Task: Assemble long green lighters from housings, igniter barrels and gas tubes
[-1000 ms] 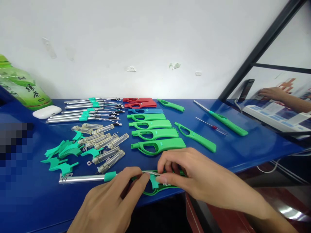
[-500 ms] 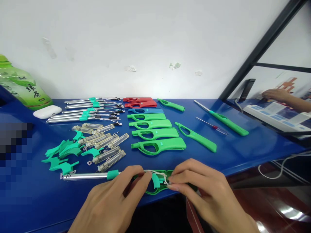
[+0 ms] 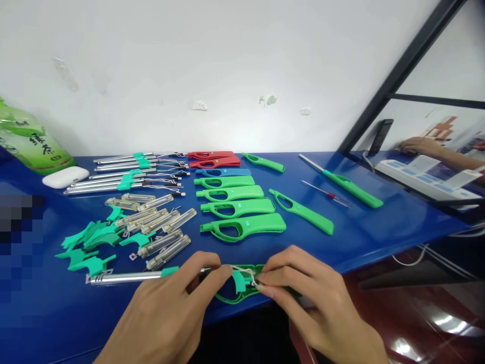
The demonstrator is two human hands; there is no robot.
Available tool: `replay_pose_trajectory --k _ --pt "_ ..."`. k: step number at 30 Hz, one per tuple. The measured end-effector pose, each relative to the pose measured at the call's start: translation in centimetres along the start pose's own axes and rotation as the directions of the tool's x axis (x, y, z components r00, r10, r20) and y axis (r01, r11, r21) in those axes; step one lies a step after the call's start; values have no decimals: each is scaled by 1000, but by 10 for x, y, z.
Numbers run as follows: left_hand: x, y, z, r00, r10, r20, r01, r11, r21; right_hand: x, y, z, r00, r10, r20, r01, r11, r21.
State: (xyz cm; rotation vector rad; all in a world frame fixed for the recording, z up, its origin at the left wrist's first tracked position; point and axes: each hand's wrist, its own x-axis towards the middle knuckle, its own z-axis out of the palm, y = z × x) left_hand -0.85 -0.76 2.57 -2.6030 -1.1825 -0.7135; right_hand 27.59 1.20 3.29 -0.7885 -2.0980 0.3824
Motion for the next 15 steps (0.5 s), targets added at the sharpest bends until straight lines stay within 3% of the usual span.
replay_pose_trajectory --k 8,15 --pt "-3 -2 7 1000 24 1 -24 999 26 -1 1 4 1000 -9 -19 9 1000 -22" --pt "3 13 2 994 33 -108 -25 997 73 -3 2 3 999 -35 -18 35 999 -40"
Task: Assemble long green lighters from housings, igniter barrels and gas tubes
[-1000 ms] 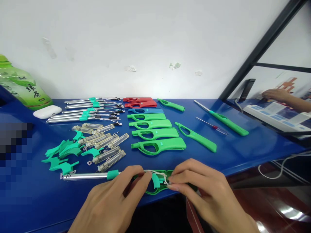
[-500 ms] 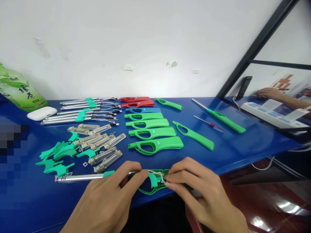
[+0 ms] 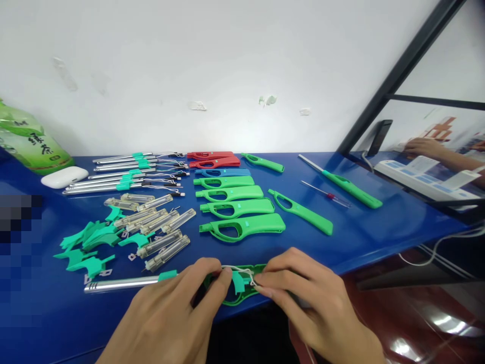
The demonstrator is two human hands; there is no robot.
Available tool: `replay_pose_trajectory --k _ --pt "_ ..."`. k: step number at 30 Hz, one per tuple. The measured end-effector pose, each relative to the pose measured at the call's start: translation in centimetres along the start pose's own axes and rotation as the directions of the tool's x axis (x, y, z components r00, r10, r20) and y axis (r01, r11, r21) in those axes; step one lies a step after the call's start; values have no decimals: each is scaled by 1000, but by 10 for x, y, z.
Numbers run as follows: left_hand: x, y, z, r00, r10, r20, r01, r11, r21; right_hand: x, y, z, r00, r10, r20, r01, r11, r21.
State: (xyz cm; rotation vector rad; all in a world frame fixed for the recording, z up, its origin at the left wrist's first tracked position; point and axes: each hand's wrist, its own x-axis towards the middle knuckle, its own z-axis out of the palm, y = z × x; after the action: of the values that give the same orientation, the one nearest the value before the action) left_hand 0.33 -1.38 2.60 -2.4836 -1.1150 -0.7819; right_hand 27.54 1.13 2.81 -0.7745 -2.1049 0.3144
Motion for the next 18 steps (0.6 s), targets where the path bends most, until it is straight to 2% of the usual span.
replay_pose_trajectory --k 4,9,18 --pt "4 6 -1 995 -5 -98 7 1000 13 1 -1 1 999 -42 -16 41 999 -27" --pt "-8 0 3 999 47 26 -48 997 55 1 -3 0 998 -55 -9 54 998 -34" --pt "-21 -4 8 998 55 38 -56 998 37 -2 -3 2 995 -104 -5 103 988 -120"
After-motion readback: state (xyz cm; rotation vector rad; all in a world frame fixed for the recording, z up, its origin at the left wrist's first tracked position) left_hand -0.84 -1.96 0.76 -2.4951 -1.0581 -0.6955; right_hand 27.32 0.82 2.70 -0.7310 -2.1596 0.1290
